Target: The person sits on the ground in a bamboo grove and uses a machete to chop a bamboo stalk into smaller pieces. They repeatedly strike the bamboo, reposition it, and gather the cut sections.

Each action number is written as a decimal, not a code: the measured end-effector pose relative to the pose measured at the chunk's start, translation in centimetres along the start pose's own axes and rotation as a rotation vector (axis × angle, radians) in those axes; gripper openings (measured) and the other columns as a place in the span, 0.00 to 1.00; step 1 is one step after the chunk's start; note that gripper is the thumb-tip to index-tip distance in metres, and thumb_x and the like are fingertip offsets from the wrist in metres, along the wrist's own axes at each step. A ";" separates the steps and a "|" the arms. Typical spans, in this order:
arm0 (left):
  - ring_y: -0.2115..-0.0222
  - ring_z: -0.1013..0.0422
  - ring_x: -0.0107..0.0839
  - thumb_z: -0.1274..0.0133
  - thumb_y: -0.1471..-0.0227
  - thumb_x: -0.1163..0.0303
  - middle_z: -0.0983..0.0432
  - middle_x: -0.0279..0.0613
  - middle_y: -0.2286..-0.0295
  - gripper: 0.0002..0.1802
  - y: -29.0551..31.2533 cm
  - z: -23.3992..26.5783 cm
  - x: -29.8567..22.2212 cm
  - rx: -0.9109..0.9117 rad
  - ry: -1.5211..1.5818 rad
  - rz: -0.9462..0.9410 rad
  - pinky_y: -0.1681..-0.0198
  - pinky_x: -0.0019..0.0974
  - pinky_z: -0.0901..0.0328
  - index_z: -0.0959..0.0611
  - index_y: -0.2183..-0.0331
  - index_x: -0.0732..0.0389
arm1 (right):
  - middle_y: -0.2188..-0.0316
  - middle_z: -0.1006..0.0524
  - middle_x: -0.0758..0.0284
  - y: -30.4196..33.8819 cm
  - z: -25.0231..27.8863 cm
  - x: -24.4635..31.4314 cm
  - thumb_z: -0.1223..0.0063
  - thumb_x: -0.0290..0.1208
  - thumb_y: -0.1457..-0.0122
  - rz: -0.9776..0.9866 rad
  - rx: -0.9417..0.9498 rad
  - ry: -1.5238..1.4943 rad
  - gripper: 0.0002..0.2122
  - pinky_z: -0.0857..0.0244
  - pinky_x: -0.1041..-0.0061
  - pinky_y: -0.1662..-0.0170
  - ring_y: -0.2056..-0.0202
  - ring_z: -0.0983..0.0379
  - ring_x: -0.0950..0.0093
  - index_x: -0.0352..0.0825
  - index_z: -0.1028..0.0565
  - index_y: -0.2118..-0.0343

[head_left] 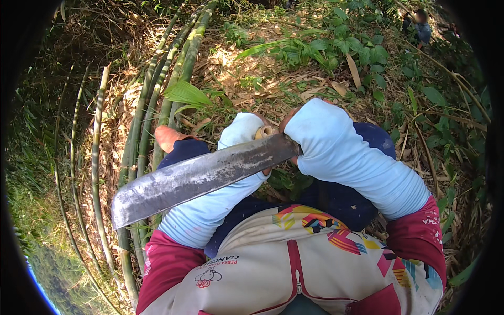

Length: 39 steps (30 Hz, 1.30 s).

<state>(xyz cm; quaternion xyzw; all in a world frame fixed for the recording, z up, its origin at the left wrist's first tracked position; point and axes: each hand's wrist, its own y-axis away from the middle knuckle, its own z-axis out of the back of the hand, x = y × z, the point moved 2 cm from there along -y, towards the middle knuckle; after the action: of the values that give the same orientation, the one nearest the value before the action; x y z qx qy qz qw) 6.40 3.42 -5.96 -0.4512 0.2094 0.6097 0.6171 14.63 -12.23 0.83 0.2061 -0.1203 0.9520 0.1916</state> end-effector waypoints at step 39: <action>0.81 0.43 0.22 0.48 0.49 0.67 0.39 0.34 0.81 0.10 -0.4 2.1 -2.1 0.284 0.628 0.040 0.79 0.27 0.46 0.32 0.71 0.58 | 0.78 0.25 0.64 2.2 3.0 -10.1 0.40 0.32 0.48 -0.619 -0.385 -0.189 0.10 0.36 0.75 0.69 0.75 0.31 0.75 0.32 0.28 0.69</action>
<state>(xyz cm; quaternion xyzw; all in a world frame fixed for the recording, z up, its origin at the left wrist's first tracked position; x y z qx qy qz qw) 5.81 4.02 -3.03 -0.5223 0.4805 0.4179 0.5672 23.21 -18.33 -1.31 0.2799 -0.2460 0.7858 0.4936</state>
